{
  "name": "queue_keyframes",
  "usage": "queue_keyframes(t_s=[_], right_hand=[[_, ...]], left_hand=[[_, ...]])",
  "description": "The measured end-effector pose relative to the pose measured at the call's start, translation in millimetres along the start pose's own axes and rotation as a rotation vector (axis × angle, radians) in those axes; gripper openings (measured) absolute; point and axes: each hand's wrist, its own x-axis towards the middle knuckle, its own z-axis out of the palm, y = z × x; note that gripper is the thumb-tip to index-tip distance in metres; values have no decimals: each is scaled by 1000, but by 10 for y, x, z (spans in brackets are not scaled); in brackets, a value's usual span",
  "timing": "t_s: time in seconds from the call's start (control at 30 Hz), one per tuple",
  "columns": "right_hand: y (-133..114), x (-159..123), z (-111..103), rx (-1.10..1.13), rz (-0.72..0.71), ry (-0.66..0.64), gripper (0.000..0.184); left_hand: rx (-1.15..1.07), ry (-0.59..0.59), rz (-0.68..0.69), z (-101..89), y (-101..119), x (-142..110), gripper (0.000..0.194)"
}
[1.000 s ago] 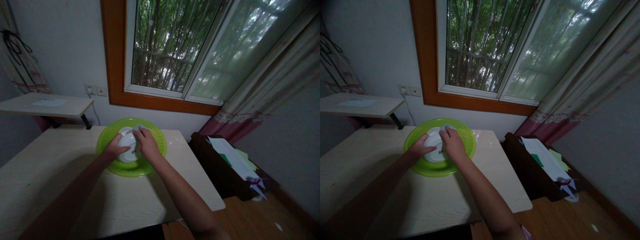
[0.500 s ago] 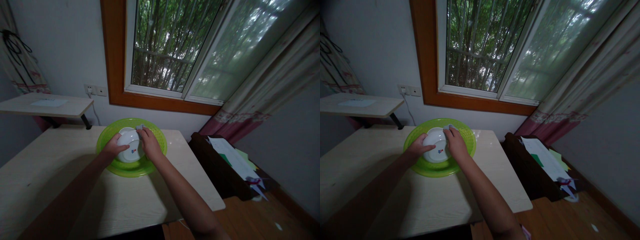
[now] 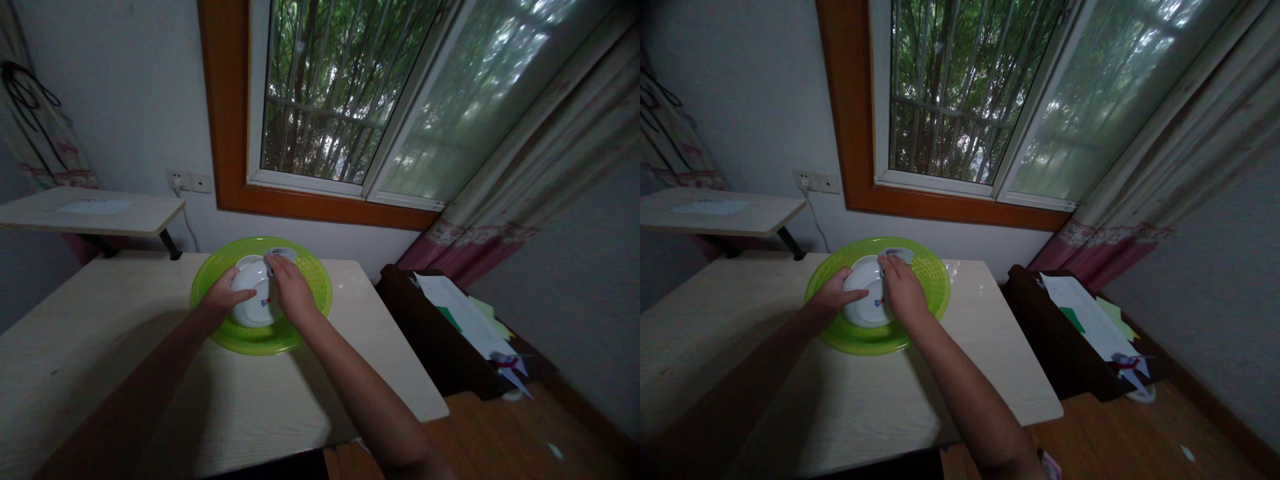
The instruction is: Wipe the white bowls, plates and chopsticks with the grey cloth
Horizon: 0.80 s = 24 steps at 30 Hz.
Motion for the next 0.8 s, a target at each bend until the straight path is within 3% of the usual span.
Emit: queue_keyframes(t_s=[0.17,0.33,0.5,0.63,0.8], right_hand=[[-168,82,18,-75,-193,-73,44],[-228,117,22,-46,-253,-100,43],[-79,87,-25,25,-193,-77,50],[97,-6,-80,109,-48,-30,59],[265,-208,-119,180,65,42,55]], left_hand=[[-37,-31,47,27,-23,35,47],[-67,-28,102,36,-51,62,44],[-95,-21,9,0,-34,25,51],[-181,22,-53,-10,39,-16,57],[-272,100,-111,-27,30,11,53]])
